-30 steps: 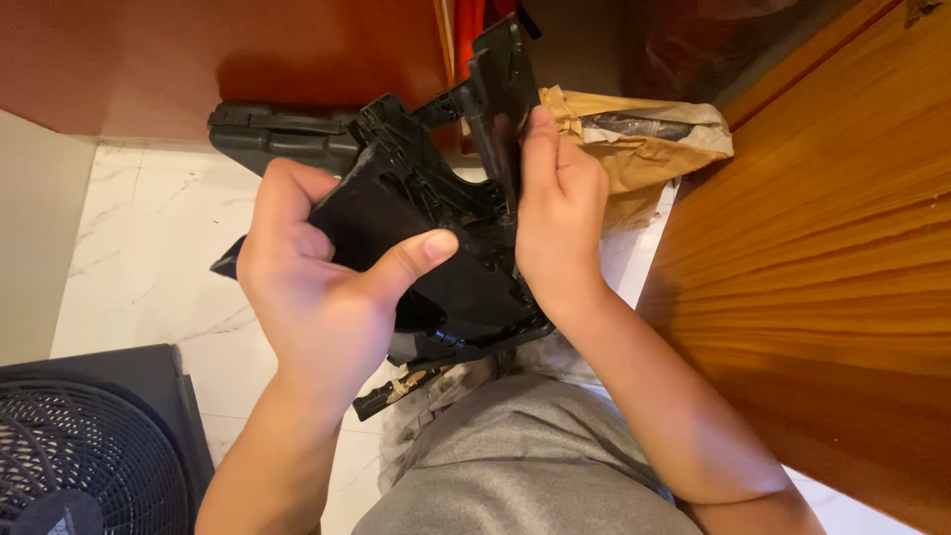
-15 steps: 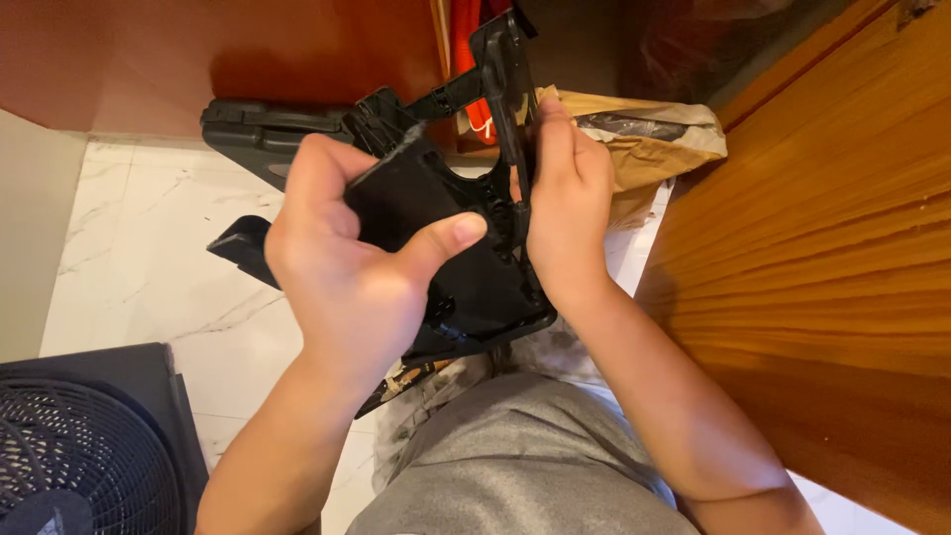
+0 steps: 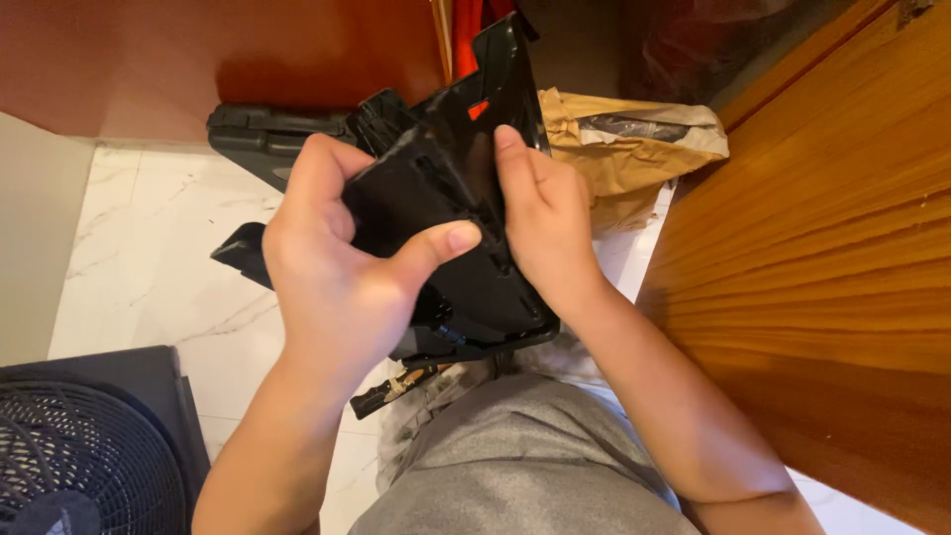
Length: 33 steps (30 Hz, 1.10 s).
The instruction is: The person sits on the floor and repeatedly attempts to snap a broken black plastic piece into a larger black plastic frame. They use a hammer to tap the plastic piece into place and inspect the fit multiple times.
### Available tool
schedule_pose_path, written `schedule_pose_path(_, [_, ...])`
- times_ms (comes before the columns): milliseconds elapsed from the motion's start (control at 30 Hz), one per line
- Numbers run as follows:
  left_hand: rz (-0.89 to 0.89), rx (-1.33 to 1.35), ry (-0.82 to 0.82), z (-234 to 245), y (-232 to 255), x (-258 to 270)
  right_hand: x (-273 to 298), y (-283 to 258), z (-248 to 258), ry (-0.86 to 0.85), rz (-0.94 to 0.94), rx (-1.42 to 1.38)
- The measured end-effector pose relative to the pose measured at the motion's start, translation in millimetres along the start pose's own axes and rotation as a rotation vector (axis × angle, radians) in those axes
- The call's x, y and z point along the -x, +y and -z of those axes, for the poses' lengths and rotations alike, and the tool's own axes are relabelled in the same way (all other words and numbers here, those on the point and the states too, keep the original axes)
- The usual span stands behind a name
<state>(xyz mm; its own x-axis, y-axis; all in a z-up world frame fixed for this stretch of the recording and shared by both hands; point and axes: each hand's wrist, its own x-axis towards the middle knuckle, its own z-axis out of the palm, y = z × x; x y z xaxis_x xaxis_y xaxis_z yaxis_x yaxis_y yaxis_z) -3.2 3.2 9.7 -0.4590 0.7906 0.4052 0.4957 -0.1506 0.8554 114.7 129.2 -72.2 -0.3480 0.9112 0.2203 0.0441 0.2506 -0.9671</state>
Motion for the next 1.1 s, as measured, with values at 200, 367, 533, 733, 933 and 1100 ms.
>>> schedule_pose_path(200, [0.008,-0.024,0.017,8,-1,5,-10,-10,-2,-0.081,-0.058,0.041])
schedule_pose_path(367, [-0.035,-0.03,0.063,5,-6,11,-3,-14,-3,-0.019,0.009,0.009])
schedule_pose_path(533, [-0.134,-0.38,0.196,2,-27,3,16,-12,-10,0.009,0.092,0.03])
schedule_pose_path(733, [0.068,0.269,0.081,28,-40,2,14,-13,-17,0.021,0.084,0.051])
schedule_pose_path(933, [0.045,0.276,0.033,32,-33,4,2,-19,-25,0.025,0.065,0.158])
schedule_pose_path(1100, [0.02,0.279,0.05,27,-30,9,-3,-18,-19,0.009,0.031,0.168])
